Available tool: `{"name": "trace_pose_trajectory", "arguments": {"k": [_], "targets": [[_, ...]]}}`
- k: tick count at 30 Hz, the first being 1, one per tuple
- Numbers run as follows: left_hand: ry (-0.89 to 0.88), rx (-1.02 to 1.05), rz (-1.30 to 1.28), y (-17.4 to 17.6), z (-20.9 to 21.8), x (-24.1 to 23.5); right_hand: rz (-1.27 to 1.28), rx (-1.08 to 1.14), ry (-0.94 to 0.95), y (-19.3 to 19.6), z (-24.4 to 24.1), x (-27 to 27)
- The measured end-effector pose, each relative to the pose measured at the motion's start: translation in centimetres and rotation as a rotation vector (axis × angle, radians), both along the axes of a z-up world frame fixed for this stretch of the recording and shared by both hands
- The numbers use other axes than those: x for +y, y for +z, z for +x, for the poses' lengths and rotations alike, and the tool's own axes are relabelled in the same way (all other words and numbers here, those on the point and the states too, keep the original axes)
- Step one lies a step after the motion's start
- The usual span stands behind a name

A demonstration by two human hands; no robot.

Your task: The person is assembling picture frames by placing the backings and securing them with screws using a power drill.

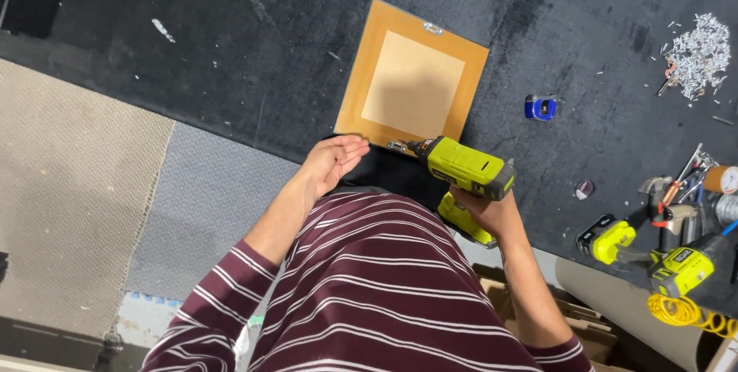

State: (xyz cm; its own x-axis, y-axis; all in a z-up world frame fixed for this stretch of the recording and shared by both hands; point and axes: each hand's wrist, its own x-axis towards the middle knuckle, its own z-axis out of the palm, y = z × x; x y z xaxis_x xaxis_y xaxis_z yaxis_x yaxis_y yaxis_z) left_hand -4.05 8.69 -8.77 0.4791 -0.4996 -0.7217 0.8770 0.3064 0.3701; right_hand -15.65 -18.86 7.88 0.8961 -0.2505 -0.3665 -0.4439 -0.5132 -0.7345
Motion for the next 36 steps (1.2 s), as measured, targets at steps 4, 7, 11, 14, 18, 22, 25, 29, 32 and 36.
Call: {"name": "trace_pose_trajectory", "arguments": {"k": [4,7,11,14,18,22,25,29,32,36], "targets": [[0.068,-0.075,-0.159,3.5,0.9,-0.3,0.109,-0.086,0.063,0.0,0.9,0.1],[0.105,-0.096,-0.163,5.3,1.6,-0.9,0.063,-0.137,0.135,0.5,1.6,0.5],[0.04,-0.179,-0.143,4.5,2.4,-1.5,0.089,-0.102,0.113,1.9,2.5,1.5],[0.002,-0.256,-0.091,3.4,2.7,-2.1,0.068,-0.107,0.123,2.1,2.8,1.6],[-0.048,-0.415,0.028,3.1,3.2,-3.2,0.091,-0.125,0.132,1.0,2.6,0.5],[-0.061,-0.53,0.081,5.9,3.3,-3.9,0.138,-0.172,0.12,0.2,2.4,-0.4],[-0.018,-0.531,0.09,6.8,3.4,-4.4,0.145,-0.169,0.095,-0.6,1.7,-1.2],[-0.036,-0.567,0.14,6.3,3.4,-4.5,0.147,-0.134,0.063,-0.7,1.5,-1.5],[-0.049,-0.716,-0.002,6.7,3.5,-4.3,0.15,-0.126,0.067,-0.9,1.5,-1.7],[-0.131,-0.86,-0.168,4.5,3.9,-4.0,0.18,-0.134,0.072,-0.6,1.6,-1.6]]}}
